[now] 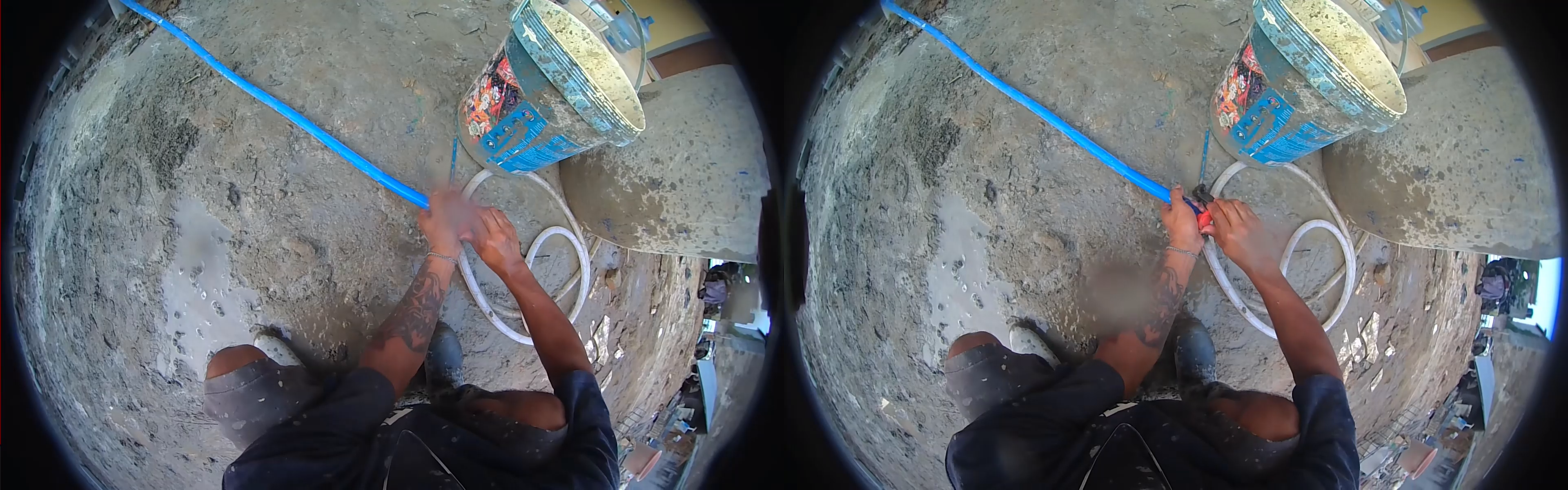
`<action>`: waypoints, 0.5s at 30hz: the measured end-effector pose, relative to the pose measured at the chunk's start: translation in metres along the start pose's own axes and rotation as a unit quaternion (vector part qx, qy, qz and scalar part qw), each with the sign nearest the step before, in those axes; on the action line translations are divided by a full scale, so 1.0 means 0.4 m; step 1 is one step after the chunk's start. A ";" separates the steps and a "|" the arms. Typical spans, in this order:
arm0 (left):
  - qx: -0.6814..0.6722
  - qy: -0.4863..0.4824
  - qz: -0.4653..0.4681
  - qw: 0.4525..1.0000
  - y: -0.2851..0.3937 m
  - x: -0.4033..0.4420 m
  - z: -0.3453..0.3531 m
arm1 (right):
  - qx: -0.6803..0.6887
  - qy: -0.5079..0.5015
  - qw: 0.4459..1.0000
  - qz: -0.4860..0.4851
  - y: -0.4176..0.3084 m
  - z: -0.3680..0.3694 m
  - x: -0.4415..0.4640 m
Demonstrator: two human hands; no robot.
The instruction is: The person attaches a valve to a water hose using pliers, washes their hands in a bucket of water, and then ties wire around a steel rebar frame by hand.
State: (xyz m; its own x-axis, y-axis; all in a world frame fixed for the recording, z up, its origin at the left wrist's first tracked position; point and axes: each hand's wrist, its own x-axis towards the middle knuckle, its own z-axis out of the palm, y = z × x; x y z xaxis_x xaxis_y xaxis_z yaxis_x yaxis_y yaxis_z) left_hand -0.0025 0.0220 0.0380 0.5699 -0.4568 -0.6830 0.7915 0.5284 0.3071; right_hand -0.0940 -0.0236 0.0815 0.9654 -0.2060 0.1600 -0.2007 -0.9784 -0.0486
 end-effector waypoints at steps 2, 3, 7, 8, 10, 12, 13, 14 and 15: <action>0.000 0.002 -0.003 1.000 0.001 0.003 -0.005 | 0.013 0.021 1.000 0.010 -0.004 0.010 -0.003; 0.002 0.004 -0.006 1.000 0.002 0.004 -0.005 | 0.014 0.020 1.000 0.010 -0.008 0.012 -0.001; -0.002 0.010 -0.012 1.000 -0.004 0.006 -0.009 | 0.049 0.059 0.994 0.078 -0.035 0.031 -0.013; -0.001 0.010 -0.014 1.000 -0.011 0.014 -0.013 | 0.071 0.074 0.987 0.121 -0.040 0.042 -0.017; -0.014 0.020 -0.008 1.000 -0.027 0.036 -0.025 | 0.083 0.089 0.982 0.145 -0.048 0.060 -0.021; 0.004 0.014 -0.007 1.000 -0.035 0.039 -0.036 | 0.098 0.104 0.975 0.168 -0.066 0.068 -0.016; 0.023 0.006 -0.006 1.000 -0.034 0.038 -0.034 | 0.123 0.116 0.962 0.212 -0.077 0.065 -0.008; 0.023 0.005 -0.006 1.000 -0.034 0.037 -0.031 | 0.148 0.128 0.947 0.256 -0.086 0.060 -0.003; 0.009 0.005 -0.016 1.000 -0.033 0.038 -0.030 | 0.148 0.128 0.947 0.256 -0.091 0.053 -0.002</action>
State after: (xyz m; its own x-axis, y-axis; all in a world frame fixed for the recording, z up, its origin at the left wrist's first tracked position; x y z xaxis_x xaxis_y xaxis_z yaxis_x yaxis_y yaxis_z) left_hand -0.0069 0.0166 0.0156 0.5422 -0.4656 -0.6994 0.8132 0.5001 0.2975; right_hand -0.0838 0.0126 0.0622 0.6749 -0.6855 0.2731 -0.5384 -0.7106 -0.4531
